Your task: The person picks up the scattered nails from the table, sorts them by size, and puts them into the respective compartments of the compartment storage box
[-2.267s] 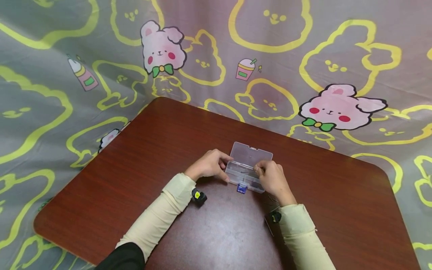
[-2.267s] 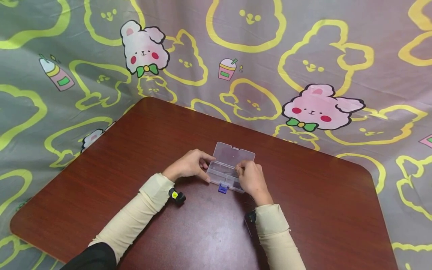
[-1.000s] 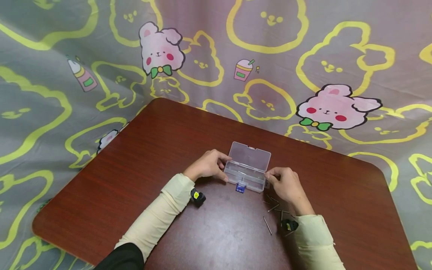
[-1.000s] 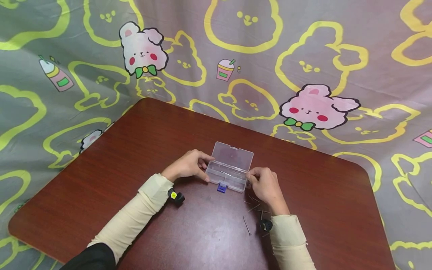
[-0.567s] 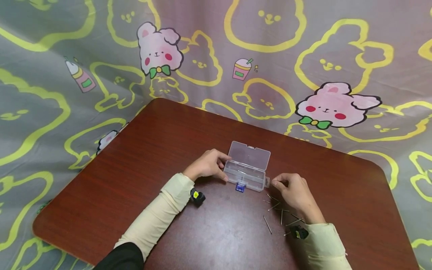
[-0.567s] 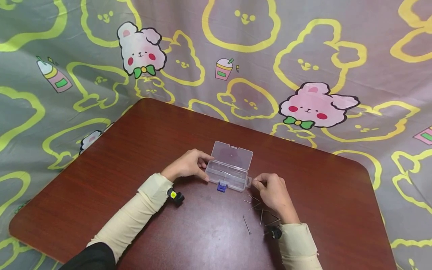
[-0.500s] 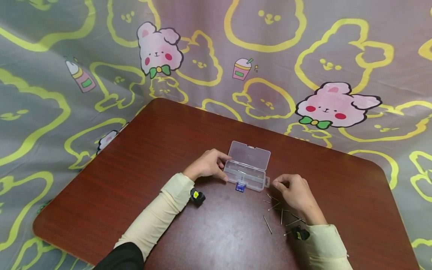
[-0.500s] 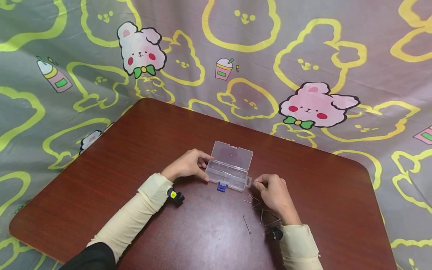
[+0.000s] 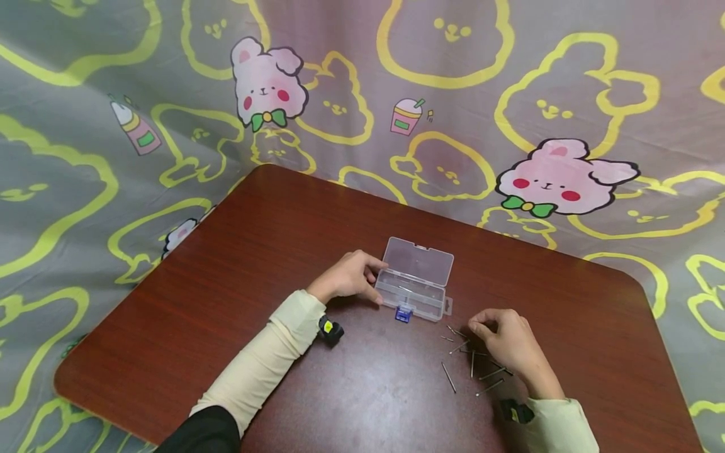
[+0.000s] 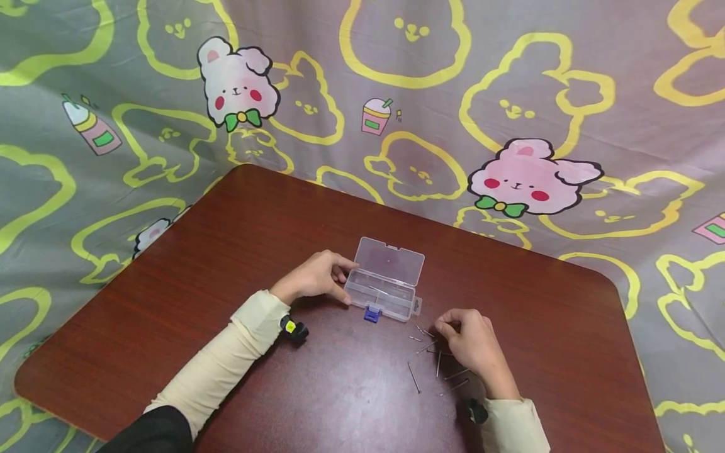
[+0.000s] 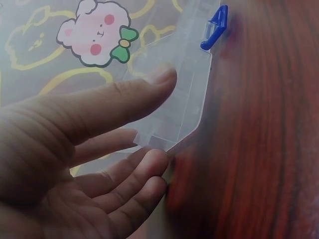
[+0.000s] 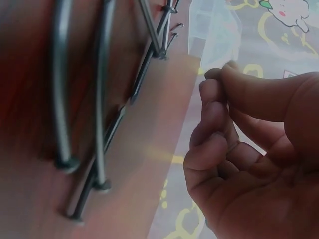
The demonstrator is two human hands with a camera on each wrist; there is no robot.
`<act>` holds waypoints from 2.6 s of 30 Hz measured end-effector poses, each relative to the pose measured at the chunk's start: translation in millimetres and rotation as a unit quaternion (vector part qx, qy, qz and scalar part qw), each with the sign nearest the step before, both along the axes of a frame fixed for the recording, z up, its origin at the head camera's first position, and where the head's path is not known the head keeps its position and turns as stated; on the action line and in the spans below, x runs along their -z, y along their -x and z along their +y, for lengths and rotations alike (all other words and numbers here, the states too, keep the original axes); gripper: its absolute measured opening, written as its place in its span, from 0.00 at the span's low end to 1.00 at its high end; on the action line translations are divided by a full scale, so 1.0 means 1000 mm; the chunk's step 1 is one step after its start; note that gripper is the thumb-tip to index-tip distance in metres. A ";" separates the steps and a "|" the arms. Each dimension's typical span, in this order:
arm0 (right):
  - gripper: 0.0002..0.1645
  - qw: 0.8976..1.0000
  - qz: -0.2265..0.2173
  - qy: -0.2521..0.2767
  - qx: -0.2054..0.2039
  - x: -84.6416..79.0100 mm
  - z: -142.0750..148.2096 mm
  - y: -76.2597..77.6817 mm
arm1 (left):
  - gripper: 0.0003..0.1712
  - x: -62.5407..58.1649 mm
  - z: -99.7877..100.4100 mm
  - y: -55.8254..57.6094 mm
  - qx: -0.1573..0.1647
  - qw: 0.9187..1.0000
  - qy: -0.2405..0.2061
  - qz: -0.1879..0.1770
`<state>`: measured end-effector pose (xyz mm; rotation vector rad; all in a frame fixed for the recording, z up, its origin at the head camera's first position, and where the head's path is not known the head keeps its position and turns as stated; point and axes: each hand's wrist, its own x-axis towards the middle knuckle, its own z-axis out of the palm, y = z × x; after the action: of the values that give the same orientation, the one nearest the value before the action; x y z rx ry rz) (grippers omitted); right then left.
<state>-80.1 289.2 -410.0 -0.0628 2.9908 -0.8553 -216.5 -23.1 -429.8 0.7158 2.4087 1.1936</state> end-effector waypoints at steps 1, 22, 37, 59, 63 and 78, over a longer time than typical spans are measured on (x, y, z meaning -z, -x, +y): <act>0.04 1.000 -0.003 -0.001 0.001 0.000 0.001 -0.001 | 0.44 0.000 0.000 0.000 0.000 1.000 0.000 0.000; 0.08 0.999 -0.042 -0.002 -0.013 0.008 0.008 -0.023 | 0.43 0.000 -0.001 0.000 -0.004 1.000 0.003 0.004; 0.12 0.998 -0.018 -0.023 -0.047 0.014 0.009 -0.021 | 0.43 -0.001 0.000 -0.001 -0.006 1.000 -0.001 0.002; 0.08 0.998 -0.002 0.057 -0.008 -0.005 0.014 -0.019 | 0.44 -0.002 -0.001 -0.001 -0.007 1.000 -0.002 -0.007; 0.06 0.996 -0.010 0.085 0.000 -0.002 0.013 -0.018 | 0.44 -0.002 -0.001 -0.001 -0.007 1.000 0.001 -0.004; 0.04 0.984 -0.045 0.170 0.031 0.001 0.009 -0.011 | 0.44 -0.001 -0.001 -0.001 -0.005 1.000 0.003 -0.006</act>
<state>-68.9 298.5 -411.2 0.0588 2.7437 -1.3292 -215.1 -24.0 -429.0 0.6940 2.4072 1.1911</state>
